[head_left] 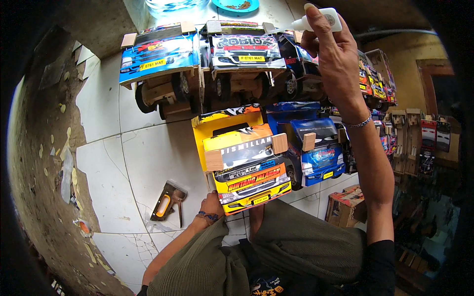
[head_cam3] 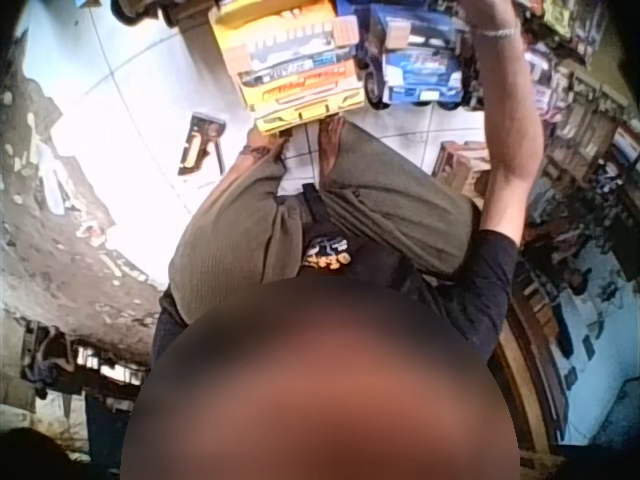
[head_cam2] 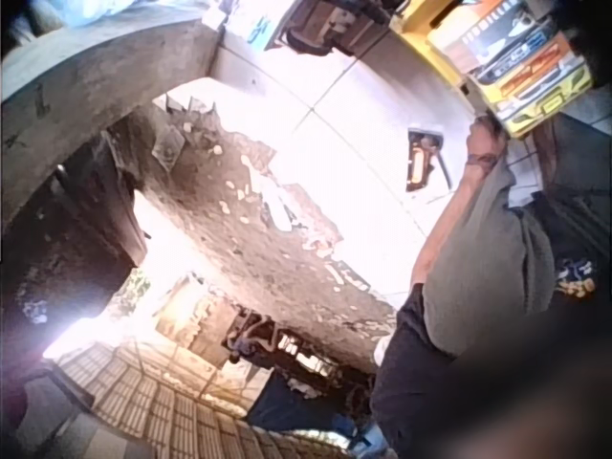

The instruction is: The person applies glue from a small bottle to the edges of several cardboard toy trucks arranged on the floor. The person holds the trucks steady with one hand while applying adhesive with the other, then places the bottle down and adjusts the trucks.

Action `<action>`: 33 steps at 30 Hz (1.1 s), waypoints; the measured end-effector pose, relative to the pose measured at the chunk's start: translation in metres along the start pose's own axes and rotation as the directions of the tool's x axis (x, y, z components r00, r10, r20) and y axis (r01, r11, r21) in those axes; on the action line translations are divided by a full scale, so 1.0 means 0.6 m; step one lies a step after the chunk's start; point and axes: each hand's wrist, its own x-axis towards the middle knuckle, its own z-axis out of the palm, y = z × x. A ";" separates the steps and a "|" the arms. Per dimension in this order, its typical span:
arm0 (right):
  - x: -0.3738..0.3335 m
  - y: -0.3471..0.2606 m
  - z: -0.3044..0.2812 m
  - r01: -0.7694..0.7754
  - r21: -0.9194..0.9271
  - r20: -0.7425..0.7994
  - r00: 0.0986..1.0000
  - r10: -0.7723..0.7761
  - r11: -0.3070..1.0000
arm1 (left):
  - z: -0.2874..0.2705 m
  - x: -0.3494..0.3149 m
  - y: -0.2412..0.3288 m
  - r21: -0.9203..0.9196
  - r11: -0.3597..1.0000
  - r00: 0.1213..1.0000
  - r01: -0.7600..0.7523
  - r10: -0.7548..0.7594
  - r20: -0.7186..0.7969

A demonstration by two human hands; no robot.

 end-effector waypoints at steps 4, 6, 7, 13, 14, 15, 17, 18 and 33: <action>0.001 -0.001 0.001 0.013 -0.022 -0.004 1.000 -0.013 1.000 | -0.004 -0.002 0.004 -0.038 0.999 1.000 0.018 -0.018 -0.004; 0.001 -0.002 0.001 0.042 -0.057 0.016 0.999 -0.041 0.997 | -0.006 -0.003 0.006 -0.041 0.999 1.000 0.004 -0.005 -0.025; 0.001 -0.003 0.002 0.045 -0.062 0.020 0.999 -0.044 0.997 | -0.006 -0.004 0.006 -0.042 0.999 0.999 -0.004 0.002 -0.035; 0.000 -0.008 -0.002 0.044 -0.052 0.036 0.998 -0.042 0.998 | -0.008 -0.005 0.007 -0.035 0.999 0.999 -0.039 0.038 -0.018; 0.002 -0.006 -0.001 0.047 -0.039 0.023 0.999 -0.047 0.998 | -0.008 -0.004 0.007 -0.028 0.999 0.999 -0.027 0.027 -0.018; 0.004 -0.004 -0.001 0.050 -0.027 0.011 0.999 -0.050 0.998 | -0.008 -0.005 0.008 -0.020 1.000 1.000 -0.016 0.016 -0.016; 0.006 -0.001 -0.001 0.083 -0.042 0.020 0.996 -0.082 0.996 | -0.007 -0.006 0.008 -0.032 0.999 1.000 0.013 -0.013 -0.016; 0.007 0.000 -0.001 0.100 -0.049 0.025 0.995 -0.099 0.994 | -0.007 -0.008 0.008 -0.050 0.998 0.999 0.030 -0.031 -0.018; 0.002 0.003 0.000 0.178 -0.160 0.055 0.984 -0.171 0.971 | -0.006 -0.007 0.002 -0.038 0.999 1.000 0.016 -0.015 0.002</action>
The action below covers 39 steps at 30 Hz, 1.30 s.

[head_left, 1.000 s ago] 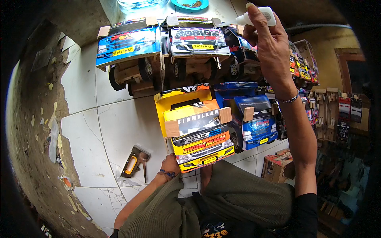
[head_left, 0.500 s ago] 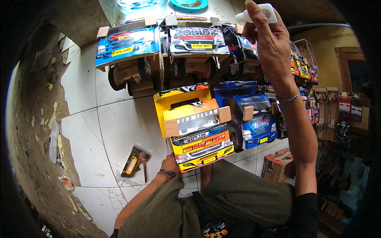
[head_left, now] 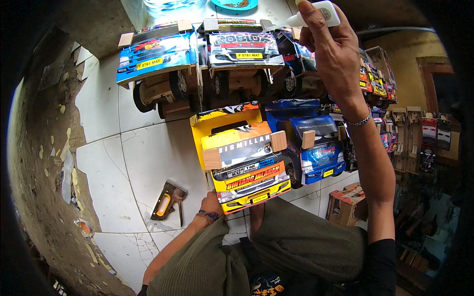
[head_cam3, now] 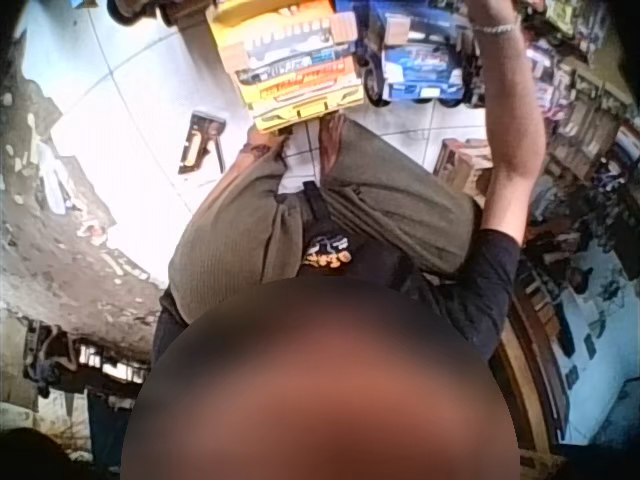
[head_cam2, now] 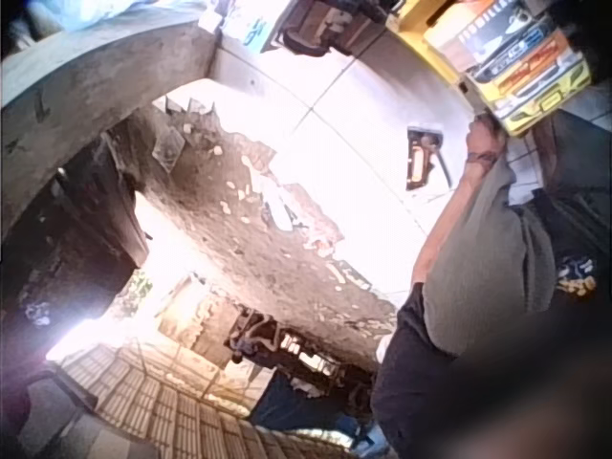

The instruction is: The person applies glue from a small bottle to the edges of several cardboard toy trucks arranged on the floor. The person holds the trucks steady with one hand while applying adhesive with the other, then places the bottle down and adjusts the trucks.

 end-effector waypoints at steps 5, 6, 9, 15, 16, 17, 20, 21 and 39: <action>0.003 0.003 -0.006 0.009 0.029 -0.015 1.000 -0.008 1.000 | 0.002 0.003 0.000 0.030 1.000 1.000 0.008 -0.008 0.012; 0.003 0.002 -0.005 0.012 0.032 -0.028 1.000 -0.011 0.999 | 0.002 0.004 0.001 0.044 0.999 1.000 0.008 -0.009 0.013; 0.001 -0.013 -0.008 -0.037 0.047 -0.058 0.998 0.040 0.998 | -0.003 0.001 0.008 0.023 1.000 1.000 -0.021 0.021 -0.010; 0.008 -0.041 0.026 -0.104 0.152 0.027 0.995 0.101 0.983 | -0.016 -0.001 0.025 0.000 1.000 1.000 -0.012 0.012 -0.029; 0.008 -0.041 0.034 -0.133 0.165 0.067 0.990 0.124 0.977 | -0.015 -0.001 0.025 0.003 1.000 1.000 -0.004 0.005 -0.031; 0.001 -0.046 0.034 -0.223 0.181 0.099 0.973 0.208 0.958 | -0.015 -0.001 0.024 -0.041 0.999 0.998 -0.025 0.022 -0.057; 0.001 -0.038 0.056 -0.109 -0.007 0.064 0.992 0.109 0.994 | -0.010 -0.004 0.018 -0.128 0.989 0.992 -0.079 0.064 -0.112; 0.001 -0.037 0.059 -0.110 -0.029 0.069 0.991 0.112 0.993 | -0.009 -0.006 0.017 -0.130 0.988 0.991 -0.086 0.071 -0.117; 0.012 -0.029 0.096 -0.098 0.195 0.049 0.995 0.090 0.976 | -0.053 -0.026 0.051 -0.168 0.984 0.999 -0.049 0.046 -0.025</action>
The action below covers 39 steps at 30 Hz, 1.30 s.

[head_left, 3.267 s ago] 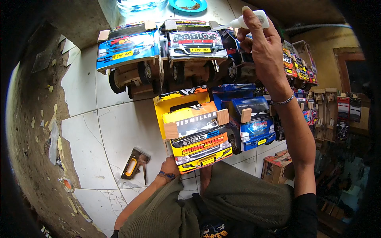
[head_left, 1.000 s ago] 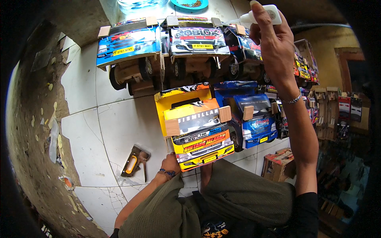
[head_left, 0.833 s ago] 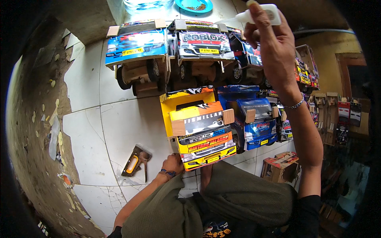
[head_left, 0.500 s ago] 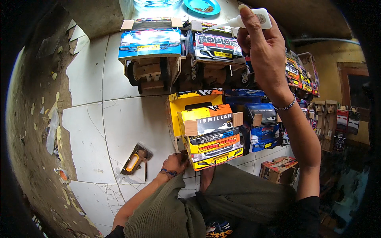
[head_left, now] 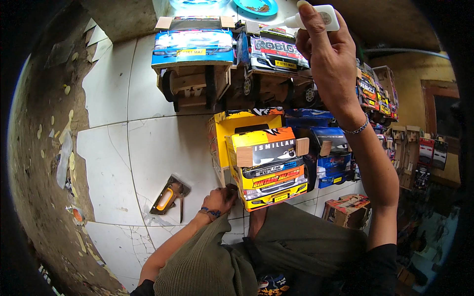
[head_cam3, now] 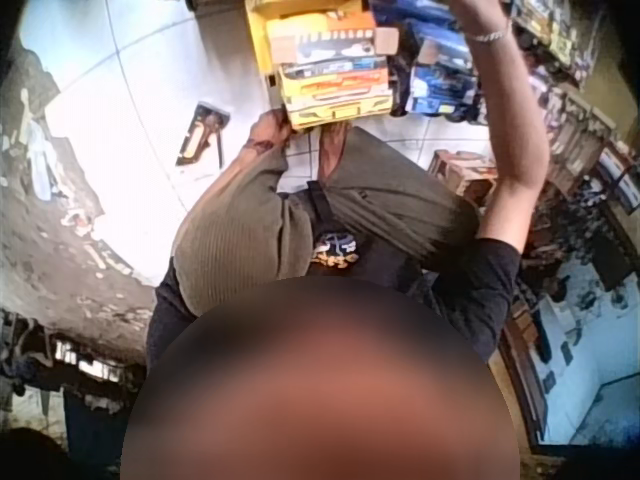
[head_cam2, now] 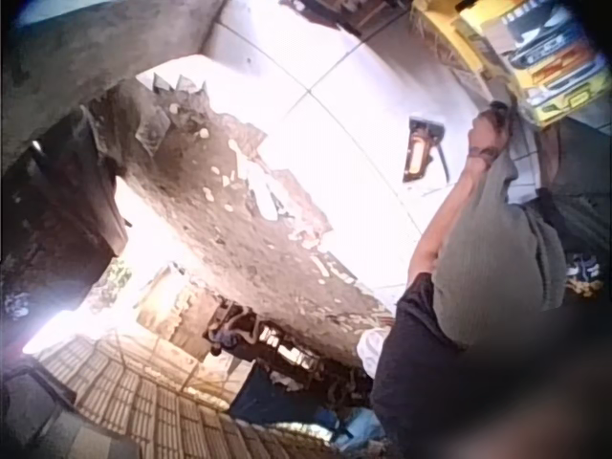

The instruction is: The person applies glue from a small bottle to the edges of several cardboard toy trucks arranged on the floor. The person holds the trucks steady with one hand while applying adhesive with the other, then places the bottle down and adjusts the trucks.

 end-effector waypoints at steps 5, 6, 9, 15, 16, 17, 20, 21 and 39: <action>-0.001 -0.012 0.003 0.011 -0.033 0.035 0.999 -0.010 0.999 | -0.003 -0.002 0.005 -0.004 1.000 1.000 0.015 -0.015 0.008; -0.002 -0.015 0.002 0.008 -0.038 0.040 0.999 -0.007 0.999 | -0.003 -0.001 0.004 0.015 1.000 1.000 0.009 -0.009 0.005; -0.006 -0.019 -0.001 -0.012 -0.046 0.013 1.000 0.013 0.999 | 0.001 0.001 -0.001 0.054 0.999 1.000 0.001 0.000 -0.012; 0.003 -0.011 -0.002 0.035 0.031 0.012 0.999 -0.035 0.999 | 0.006 0.002 -0.005 0.018 1.000 0.999 0.011 -0.011 -0.034; 0.002 -0.012 -0.003 0.023 0.007 0.002 1.000 -0.023 1.000 | 0.005 0.002 -0.004 0.021 1.000 0.999 0.018 -0.018 -0.034; 0.000 -0.015 -0.004 0.010 -0.015 -0.009 1.000 -0.010 1.000 | 0.004 0.002 -0.002 0.032 0.999 0.999 0.042 -0.041 -0.025; -0.009 -0.027 -0.010 -0.029 -0.078 0.002 1.000 0.029 0.997 | 0.000 0.000 0.002 -0.006 0.999 0.999 0.046 -0.046 -0.004; -0.012 -0.029 -0.012 -0.041 -0.099 0.013 0.999 0.043 0.994 | -0.001 0.000 0.002 -0.006 0.999 0.999 0.033 -0.033 -0.008; -0.016 -0.016 -0.022 -0.051 -0.095 -0.034 0.998 0.048 0.994 | 0.016 0.008 -0.020 -0.043 0.999 0.999 0.022 -0.024 -0.044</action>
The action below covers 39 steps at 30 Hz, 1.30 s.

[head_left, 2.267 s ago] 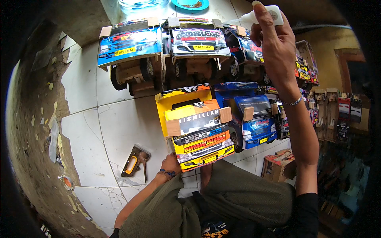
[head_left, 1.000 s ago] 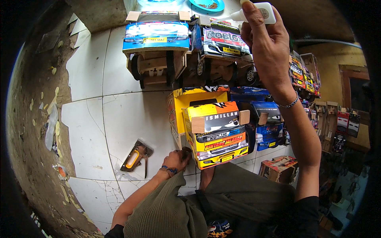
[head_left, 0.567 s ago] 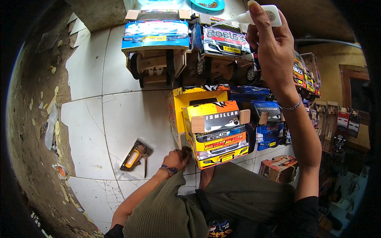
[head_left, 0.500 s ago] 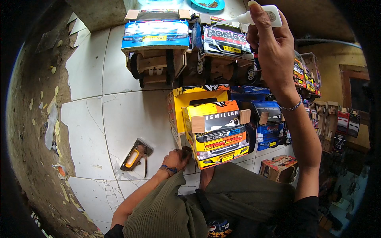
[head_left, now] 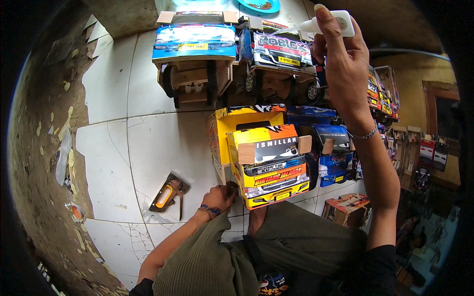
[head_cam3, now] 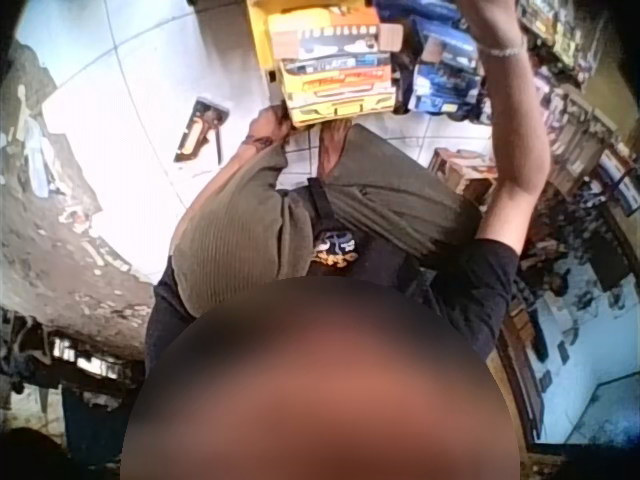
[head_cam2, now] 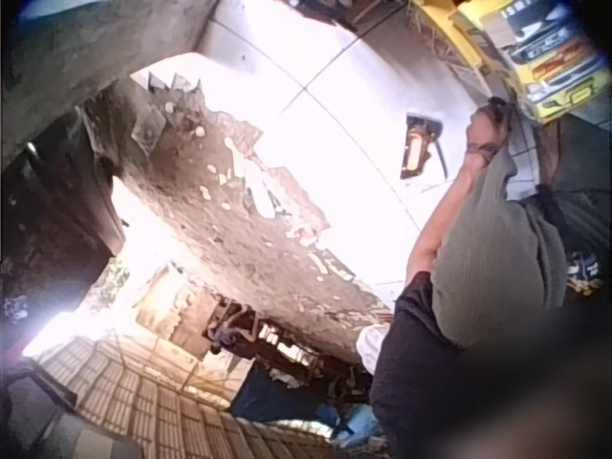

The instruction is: The person applies glue from a small bottle to the edges of several cardboard toy trucks arranged on the floor. The person holds the trucks steady with one hand while applying adhesive with the other, then places the bottle down and adjusts the trucks.

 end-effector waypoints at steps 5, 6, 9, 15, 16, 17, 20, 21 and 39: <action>0.007 0.002 0.000 0.058 -0.035 0.043 0.997 -0.057 0.998 | -0.003 -0.001 0.007 0.126 0.992 0.999 0.026 -0.030 0.034; 0.009 0.001 0.007 0.046 0.037 0.031 0.998 -0.047 0.998 | -0.005 -0.002 0.010 0.100 0.995 1.000 0.015 -0.016 0.016; 0.015 -0.004 0.031 0.133 0.032 0.024 0.991 -0.134 0.991 | -0.013 -0.005 0.021 0.119 0.993 0.999 0.020 -0.025 0.038; 0.026 -0.006 0.057 0.149 0.067 0.087 0.984 -0.155 0.987 | -0.023 -0.010 0.032 0.068 0.994 0.995 0.080 -0.084 0.054; 0.028 -0.005 0.061 0.146 0.107 0.104 0.982 -0.157 0.983 | -0.022 -0.010 0.031 0.054 0.997 0.998 0.053 -0.056 0.041; 0.029 -0.004 0.063 0.134 0.122 0.105 0.984 -0.147 0.983 | -0.021 -0.009 0.029 0.052 0.998 0.999 0.040 -0.042 0.032; 0.033 -0.004 0.072 0.110 0.145 0.103 0.987 -0.126 0.983 | -0.014 -0.005 0.018 0.049 0.998 0.999 0.029 -0.030 0.027; 0.033 -0.004 0.074 0.112 0.138 0.099 0.987 -0.127 0.984 | -0.011 -0.003 0.014 0.064 0.997 0.998 0.044 -0.046 0.037; 0.043 -0.010 0.075 0.152 0.040 0.041 0.987 -0.153 0.988 | -0.013 -0.003 0.015 0.068 0.996 0.998 0.050 -0.052 0.028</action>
